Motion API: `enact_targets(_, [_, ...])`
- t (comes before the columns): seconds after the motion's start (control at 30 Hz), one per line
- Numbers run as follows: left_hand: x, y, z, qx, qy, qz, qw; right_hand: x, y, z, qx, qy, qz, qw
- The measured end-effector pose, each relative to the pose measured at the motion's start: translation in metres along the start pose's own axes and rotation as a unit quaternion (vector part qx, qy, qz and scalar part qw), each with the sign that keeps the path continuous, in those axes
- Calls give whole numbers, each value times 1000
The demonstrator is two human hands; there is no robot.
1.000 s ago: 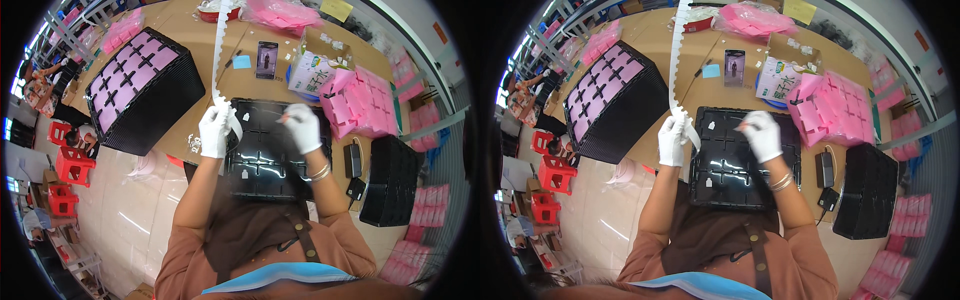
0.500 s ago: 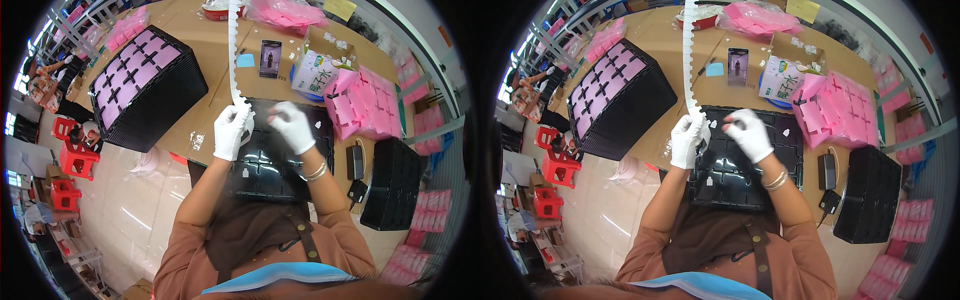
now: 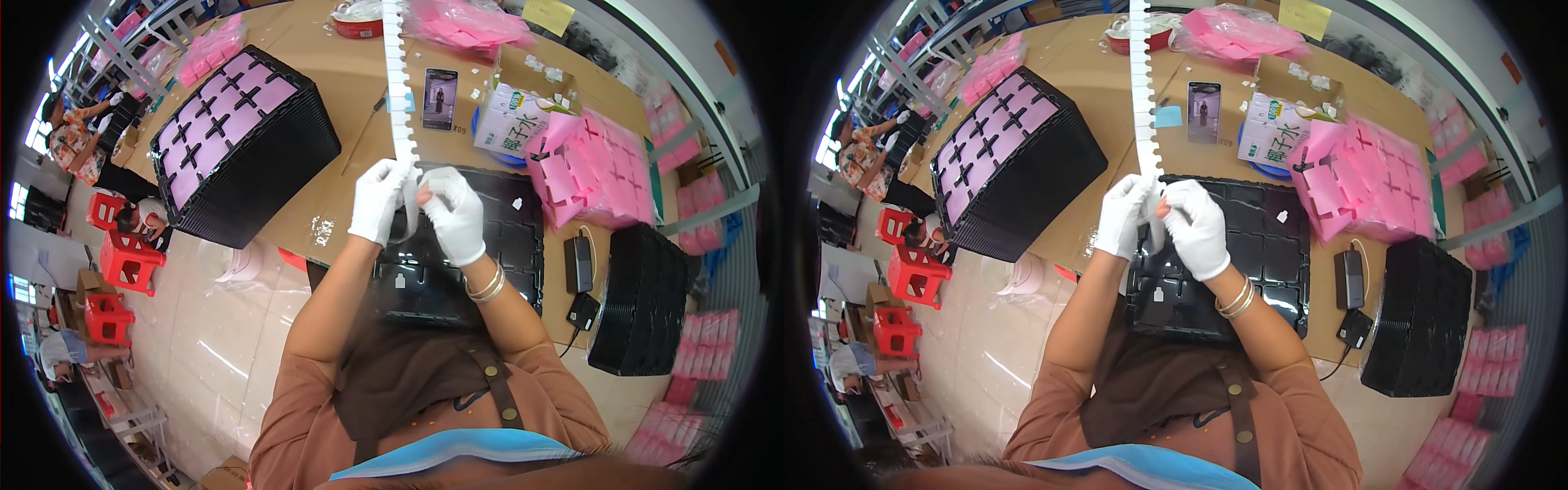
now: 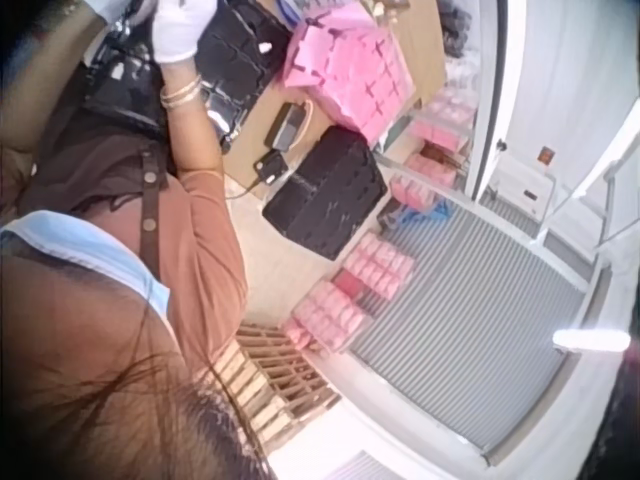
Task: The recorder is assembling black plastic trays by inserting pink foam cross-shapes into the grids and stacking the completed trays.
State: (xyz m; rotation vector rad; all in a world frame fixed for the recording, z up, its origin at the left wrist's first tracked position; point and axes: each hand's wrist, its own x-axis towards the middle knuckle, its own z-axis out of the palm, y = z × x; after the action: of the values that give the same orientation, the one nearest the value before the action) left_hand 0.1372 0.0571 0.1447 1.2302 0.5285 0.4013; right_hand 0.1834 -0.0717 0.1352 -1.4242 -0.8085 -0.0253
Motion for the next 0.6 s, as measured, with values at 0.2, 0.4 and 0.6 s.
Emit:
enact_targets(0.2, [13,-12,-66,149,135,192,961,-35,-22,-100,-88,-112,96,985])
enact_targets(0.4, [-63,-43,-67,495,161,399,755,-138,15,-172,-520,-217,320,761])
enact_targets(0.6, [-72,-119,-73,497,56,197,843,-151,19,-160,-552,-123,318,761])
